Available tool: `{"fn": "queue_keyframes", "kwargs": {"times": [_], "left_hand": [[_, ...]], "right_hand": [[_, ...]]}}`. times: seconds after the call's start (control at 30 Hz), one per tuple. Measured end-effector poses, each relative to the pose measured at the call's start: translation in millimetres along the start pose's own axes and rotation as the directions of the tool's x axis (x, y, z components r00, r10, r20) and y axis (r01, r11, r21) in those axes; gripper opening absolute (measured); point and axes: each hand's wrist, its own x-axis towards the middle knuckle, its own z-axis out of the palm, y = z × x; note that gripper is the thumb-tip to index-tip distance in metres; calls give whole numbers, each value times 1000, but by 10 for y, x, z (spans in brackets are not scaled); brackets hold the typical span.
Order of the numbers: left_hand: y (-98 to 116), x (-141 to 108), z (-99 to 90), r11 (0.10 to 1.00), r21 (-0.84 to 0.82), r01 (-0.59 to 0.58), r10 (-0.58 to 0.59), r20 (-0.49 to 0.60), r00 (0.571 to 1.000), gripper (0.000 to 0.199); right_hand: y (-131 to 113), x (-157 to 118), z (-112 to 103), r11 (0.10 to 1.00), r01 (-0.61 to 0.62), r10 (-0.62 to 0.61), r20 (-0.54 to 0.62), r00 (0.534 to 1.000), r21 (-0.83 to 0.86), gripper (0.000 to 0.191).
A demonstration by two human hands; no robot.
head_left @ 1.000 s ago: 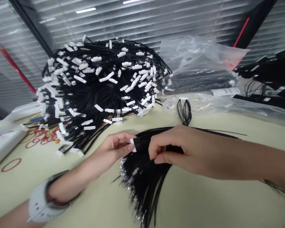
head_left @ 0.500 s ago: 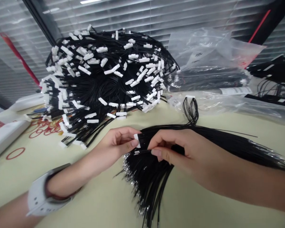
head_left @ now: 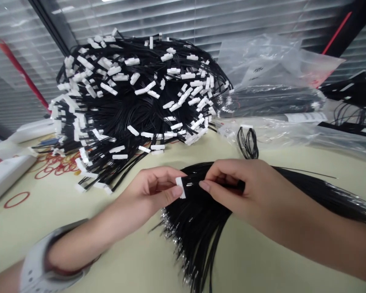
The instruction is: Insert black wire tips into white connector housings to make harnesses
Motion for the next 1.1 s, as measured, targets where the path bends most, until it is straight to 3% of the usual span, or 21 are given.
{"fn": "queue_keyframes", "kwargs": {"times": [0.53,0.93,1.1], "left_hand": [[-31,-6,1,999,38,30,-29,-27,999,15],[-61,10,-3,999,30,24,-24,-17,1000,12],[-81,1,5,999,0,50,-50,-26,998,14]], "right_hand": [[-14,-44,91,998,-45,44,16,999,49,12],[43,-55,190,936,-88,80,38,996,341,12],[73,-56,215,918,-91,89,23,996,386,13]]}}
